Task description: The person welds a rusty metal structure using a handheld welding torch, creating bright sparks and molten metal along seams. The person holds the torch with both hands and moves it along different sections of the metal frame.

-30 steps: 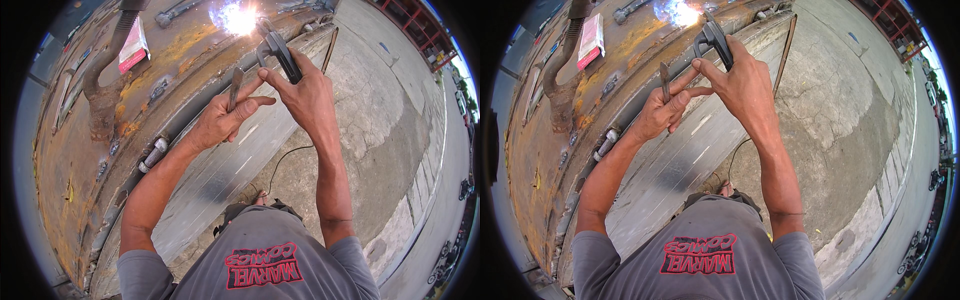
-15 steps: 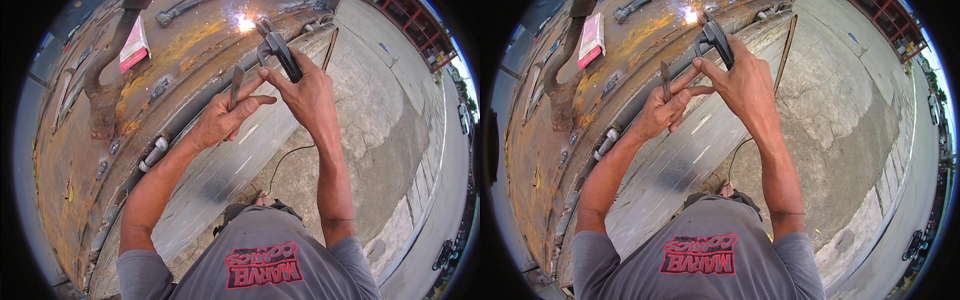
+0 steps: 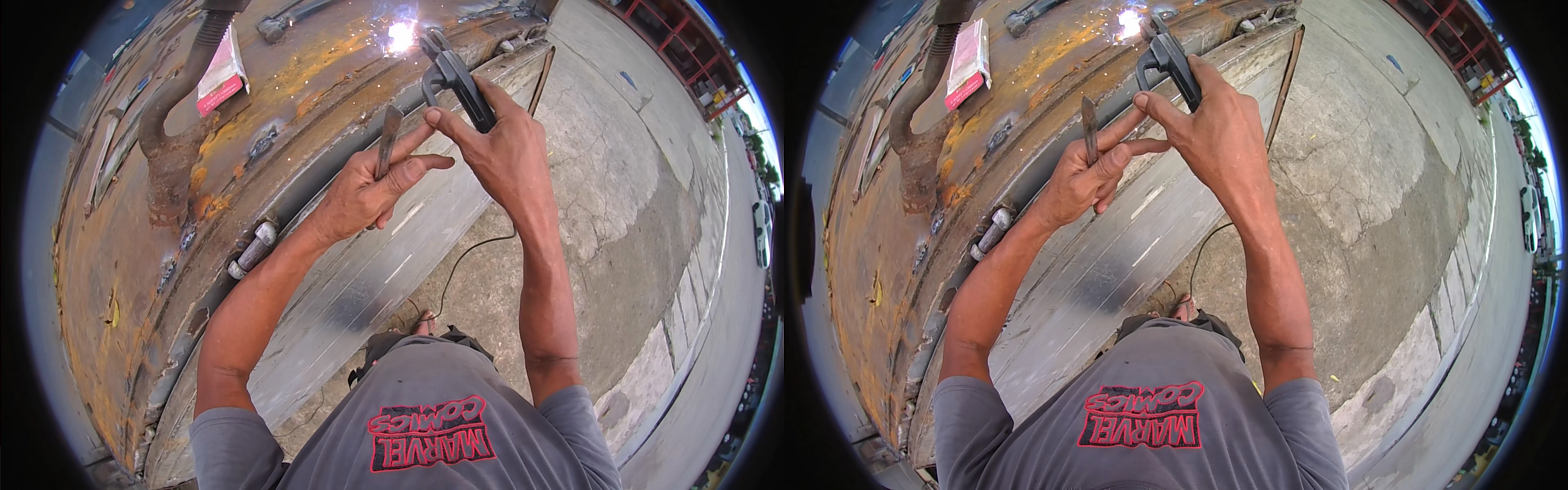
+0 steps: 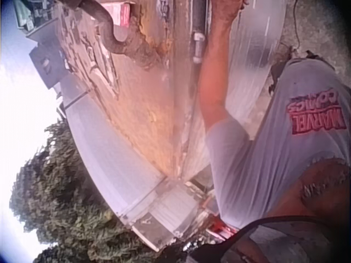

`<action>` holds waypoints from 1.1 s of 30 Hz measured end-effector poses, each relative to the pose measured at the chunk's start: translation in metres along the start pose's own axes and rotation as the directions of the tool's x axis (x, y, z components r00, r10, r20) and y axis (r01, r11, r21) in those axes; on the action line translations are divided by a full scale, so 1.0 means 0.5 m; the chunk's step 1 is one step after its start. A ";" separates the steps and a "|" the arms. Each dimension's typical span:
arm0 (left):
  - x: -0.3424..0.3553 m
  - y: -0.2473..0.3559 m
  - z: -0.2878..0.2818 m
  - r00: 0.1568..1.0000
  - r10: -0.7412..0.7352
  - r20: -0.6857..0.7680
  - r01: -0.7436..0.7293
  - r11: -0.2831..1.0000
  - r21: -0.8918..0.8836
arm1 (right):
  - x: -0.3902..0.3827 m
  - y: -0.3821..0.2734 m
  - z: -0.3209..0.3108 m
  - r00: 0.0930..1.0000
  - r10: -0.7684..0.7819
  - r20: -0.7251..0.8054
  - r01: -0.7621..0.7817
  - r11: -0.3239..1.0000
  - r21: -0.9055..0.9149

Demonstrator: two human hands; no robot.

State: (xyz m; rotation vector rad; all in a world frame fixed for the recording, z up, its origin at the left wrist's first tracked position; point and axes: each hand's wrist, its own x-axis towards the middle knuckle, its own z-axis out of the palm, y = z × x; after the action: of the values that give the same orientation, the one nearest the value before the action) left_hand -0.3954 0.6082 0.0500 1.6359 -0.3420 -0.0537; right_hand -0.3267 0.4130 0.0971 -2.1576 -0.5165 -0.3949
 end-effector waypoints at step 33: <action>0.002 -0.002 -0.004 1.000 -0.001 -0.023 0.001 1.000 0.029 | 0.013 -0.004 0.005 0.999 0.022 0.034 -0.021 1.000 -0.021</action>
State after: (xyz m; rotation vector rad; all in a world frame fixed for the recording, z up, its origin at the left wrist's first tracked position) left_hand -0.3939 0.6097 0.0495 1.6642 -0.3254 -0.0303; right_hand -0.3216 0.4174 0.0999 -2.1916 -0.5097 -0.3539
